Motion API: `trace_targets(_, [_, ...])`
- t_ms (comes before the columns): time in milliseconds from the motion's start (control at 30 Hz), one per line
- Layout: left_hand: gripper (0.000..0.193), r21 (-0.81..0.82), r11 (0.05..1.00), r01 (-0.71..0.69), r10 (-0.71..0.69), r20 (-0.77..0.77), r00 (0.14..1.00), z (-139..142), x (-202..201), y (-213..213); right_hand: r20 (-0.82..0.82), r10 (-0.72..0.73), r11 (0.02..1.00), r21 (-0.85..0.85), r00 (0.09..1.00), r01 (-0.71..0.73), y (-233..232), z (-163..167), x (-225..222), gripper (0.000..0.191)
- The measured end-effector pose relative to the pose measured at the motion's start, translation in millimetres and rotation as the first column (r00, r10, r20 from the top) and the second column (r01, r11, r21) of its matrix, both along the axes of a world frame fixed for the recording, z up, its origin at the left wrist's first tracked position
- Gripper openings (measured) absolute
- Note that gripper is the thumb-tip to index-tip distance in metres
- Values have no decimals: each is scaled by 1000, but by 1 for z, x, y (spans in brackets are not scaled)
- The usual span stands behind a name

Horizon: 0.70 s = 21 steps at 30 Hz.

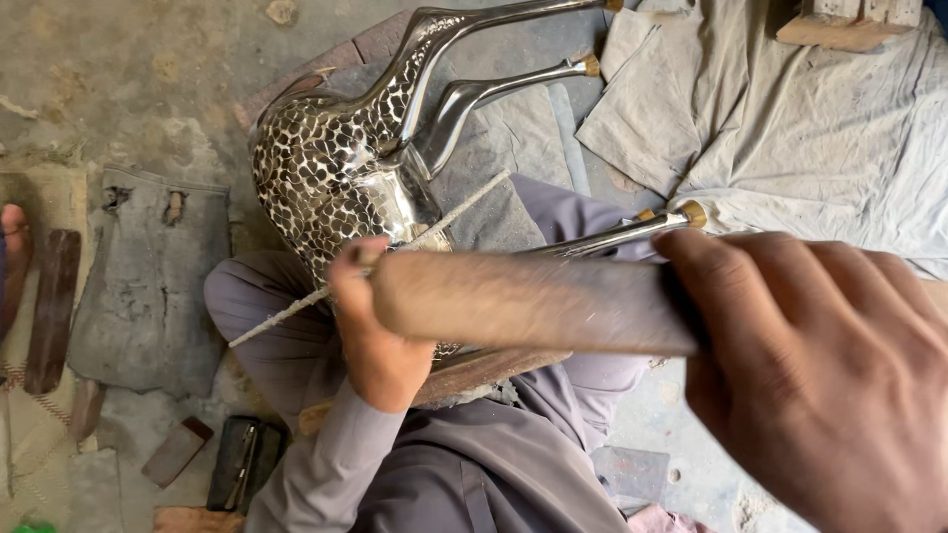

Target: The person sits on the floor and uses a wooden mallet to repeatedly strike a small metal punch held against a silver-colored metal object. The object has a hammered texture and ornate patterns, and the person works on different sections of its surface.

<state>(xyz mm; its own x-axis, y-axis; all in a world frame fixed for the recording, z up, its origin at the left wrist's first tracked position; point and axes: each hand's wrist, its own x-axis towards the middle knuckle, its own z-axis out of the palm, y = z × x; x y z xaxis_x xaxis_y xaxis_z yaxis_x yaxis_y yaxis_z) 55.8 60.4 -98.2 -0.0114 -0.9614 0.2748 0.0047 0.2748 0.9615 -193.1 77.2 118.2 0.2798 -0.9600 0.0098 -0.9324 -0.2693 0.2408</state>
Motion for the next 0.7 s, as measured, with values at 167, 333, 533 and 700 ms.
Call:
trace_targets(167, [48, 47, 983, 178, -184, 304, 935, 15, 0, -23, 177, -79, 996, -24, 981, 84, -14, -5, -5, 60])
trace_targets(333, [38, -4, 975, 221, -206, 347, 915, 14, -4, -26, 162, -10, 998, -62, 987, 20, -31, -8, -11, 57])
trace_targets(533, [32, -23, 975, 222, -206, 290, 934, 14, -5, -26, 677, -293, 956, 208, 675, 206, -50, -14, -1, 48])
trace_targets(700, [28, -25, 981, 191, -173, 319, 932, 15, -4, -27, 147, 26, 996, 86, 989, -39, -66, -10, 5, 43])
